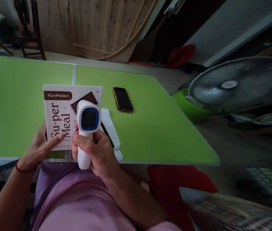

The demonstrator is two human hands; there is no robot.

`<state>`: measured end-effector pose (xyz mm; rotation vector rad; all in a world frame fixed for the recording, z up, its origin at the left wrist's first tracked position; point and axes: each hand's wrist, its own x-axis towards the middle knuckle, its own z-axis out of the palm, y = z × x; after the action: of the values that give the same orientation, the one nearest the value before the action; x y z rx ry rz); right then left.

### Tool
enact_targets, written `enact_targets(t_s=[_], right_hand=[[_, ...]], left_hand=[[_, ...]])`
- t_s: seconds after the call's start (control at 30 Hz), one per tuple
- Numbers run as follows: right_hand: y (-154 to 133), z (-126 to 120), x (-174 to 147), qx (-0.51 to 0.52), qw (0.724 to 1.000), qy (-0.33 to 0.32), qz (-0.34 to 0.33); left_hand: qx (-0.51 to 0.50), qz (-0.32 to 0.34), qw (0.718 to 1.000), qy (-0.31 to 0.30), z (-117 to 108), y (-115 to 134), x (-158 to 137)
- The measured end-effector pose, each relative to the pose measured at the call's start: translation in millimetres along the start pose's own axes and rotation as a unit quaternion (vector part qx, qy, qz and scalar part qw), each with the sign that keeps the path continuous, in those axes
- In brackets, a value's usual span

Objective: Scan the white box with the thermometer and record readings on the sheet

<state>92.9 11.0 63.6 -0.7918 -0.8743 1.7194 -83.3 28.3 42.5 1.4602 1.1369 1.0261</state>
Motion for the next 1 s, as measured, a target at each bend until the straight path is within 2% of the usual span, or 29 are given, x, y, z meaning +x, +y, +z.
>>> enact_targets(t_s=[0.13,0.2,0.27,0.33,0.43,0.57,0.63,0.7,0.83,1.0], right_hand=[[-7,-10,-7,-0.032,0.999,-0.019,-0.030],[-18,-28,-10,-0.089,0.992,0.005,-0.092],[-35,-56,-9,-0.191,0.963,0.054,-0.184],[-53,-92,-2,-0.336,0.902,0.097,-0.252],[-76,-148,16,-0.542,0.803,0.109,-0.221],[-84,-203,37,-0.702,0.691,-0.013,-0.173],[-80,-218,43,-0.743,0.645,-0.060,-0.166],[-74,-225,47,-0.770,0.611,-0.086,-0.162],[-66,-228,52,-0.796,0.580,-0.085,-0.153],[-60,-230,51,-0.802,0.571,-0.062,-0.162]], left_hand=[[0.000,-0.011,1.000,0.003,-2,-3,0],[-0.008,-0.014,1.000,0.008,-3,-5,0],[-0.015,-0.019,1.000,0.007,-3,-6,0],[-0.024,-0.026,0.999,0.005,-3,-6,0],[-0.054,-0.038,0.998,0.002,-3,-4,0],[-0.081,-0.036,0.996,0.002,-5,-1,3],[-0.070,-0.025,0.997,0.023,-7,0,8],[-0.045,-0.008,0.998,0.045,-9,1,16],[-0.027,0.028,0.998,0.047,-14,1,37],[0.011,0.057,0.998,0.038,-14,-6,56]])
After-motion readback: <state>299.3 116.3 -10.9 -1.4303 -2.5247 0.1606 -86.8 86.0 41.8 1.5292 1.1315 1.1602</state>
